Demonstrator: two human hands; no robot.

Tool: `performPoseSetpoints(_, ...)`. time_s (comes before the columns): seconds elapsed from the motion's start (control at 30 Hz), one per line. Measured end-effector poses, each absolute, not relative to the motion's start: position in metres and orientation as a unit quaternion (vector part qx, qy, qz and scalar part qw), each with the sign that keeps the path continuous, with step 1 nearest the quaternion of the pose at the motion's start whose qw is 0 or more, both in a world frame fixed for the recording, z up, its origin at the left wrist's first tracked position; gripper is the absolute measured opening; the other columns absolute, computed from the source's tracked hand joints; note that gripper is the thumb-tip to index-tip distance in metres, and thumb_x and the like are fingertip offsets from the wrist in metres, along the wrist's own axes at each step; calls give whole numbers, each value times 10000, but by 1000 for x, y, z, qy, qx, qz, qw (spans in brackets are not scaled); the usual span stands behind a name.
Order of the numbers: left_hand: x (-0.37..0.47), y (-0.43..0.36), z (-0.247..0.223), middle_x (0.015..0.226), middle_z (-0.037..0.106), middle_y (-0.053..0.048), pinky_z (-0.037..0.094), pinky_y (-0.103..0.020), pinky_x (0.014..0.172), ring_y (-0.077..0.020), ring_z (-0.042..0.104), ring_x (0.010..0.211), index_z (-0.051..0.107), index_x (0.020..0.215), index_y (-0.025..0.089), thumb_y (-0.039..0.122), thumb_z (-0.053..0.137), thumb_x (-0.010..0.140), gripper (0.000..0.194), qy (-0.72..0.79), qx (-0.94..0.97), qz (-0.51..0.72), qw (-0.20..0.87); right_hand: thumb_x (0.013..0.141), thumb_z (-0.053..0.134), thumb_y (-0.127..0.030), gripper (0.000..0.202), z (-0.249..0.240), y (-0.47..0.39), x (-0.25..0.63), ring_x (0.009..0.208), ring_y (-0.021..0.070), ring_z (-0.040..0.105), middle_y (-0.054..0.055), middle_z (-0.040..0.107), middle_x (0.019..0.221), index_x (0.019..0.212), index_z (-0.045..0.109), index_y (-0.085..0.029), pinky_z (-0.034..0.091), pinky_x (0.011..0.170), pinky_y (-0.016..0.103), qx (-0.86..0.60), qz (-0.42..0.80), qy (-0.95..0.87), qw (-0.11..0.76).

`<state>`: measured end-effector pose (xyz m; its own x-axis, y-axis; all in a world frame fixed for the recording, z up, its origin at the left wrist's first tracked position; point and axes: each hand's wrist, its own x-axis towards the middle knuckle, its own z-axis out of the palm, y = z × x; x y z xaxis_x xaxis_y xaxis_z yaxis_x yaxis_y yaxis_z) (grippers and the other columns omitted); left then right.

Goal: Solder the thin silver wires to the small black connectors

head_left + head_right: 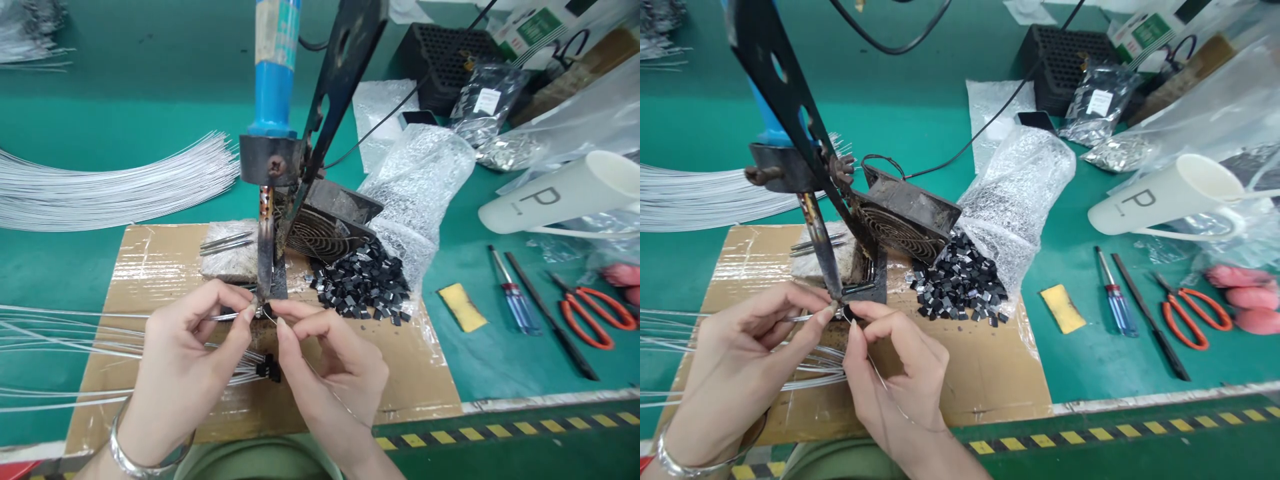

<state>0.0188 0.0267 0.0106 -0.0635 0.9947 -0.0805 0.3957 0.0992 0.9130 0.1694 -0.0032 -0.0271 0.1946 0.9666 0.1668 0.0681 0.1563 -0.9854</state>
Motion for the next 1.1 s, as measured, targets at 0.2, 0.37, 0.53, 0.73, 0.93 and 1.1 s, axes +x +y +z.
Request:
performPoseSetpoints(0.2,13,25,4,797,811,10,487,-184,488,-115,648,555,738,767,242,271,735,862,99,637,597,330,359,949,718,-112,187,-28,-4,179,983,222,853,61,874,1061,815,672,-235,684,862,311,-536,393,-502,554)
performPoseSetpoints(0.37,3,9,-11,928,842,-17,604,-282,701,-183,763,737,796,837,273,290,699,921,129,618,679,276,284,964,732,-227,179,-45,-1,220,1054,270,826,78,864,1109,803,654,-242,622,999,426,-688,171,-504,495)
performPoseSetpoints(0.53,-27,1,-4,1092,832,29,574,-321,989,-213,780,1015,808,998,323,280,728,944,106,615,702,280,225,965,748,-239,202,-65,-5,244,1014,278,827,82,871,998,788,651,-237,553,1148,516,-702,78,-519,481)
performPoseSetpoints(0.73,-90,87,-3,1069,735,20,413,-329,1155,-238,624,1183,767,1063,239,320,649,961,175,675,697,235,54,960,770,-246,203,-68,-2,238,833,264,834,76,864,898,778,683,-228,630,1055,523,-670,79,-517,526)
performPoseSetpoints(0.93,-124,174,-28,911,659,14,493,-271,1022,-178,628,976,776,870,218,385,697,899,187,648,724,224,76,954,795,-305,229,-72,-2,241,842,282,832,85,850,853,757,715,-218,640,1035,504,-675,89,-479,554)
performPoseSetpoints(1.1,-140,179,-31,963,742,-24,520,-397,1071,-223,692,1058,773,861,210,395,745,949,208,637,735,222,67,946,810,-412,277,-79,-5,247,976,330,830,111,852,893,781,721,-208,619,1036,527,-689,127,-450,554)
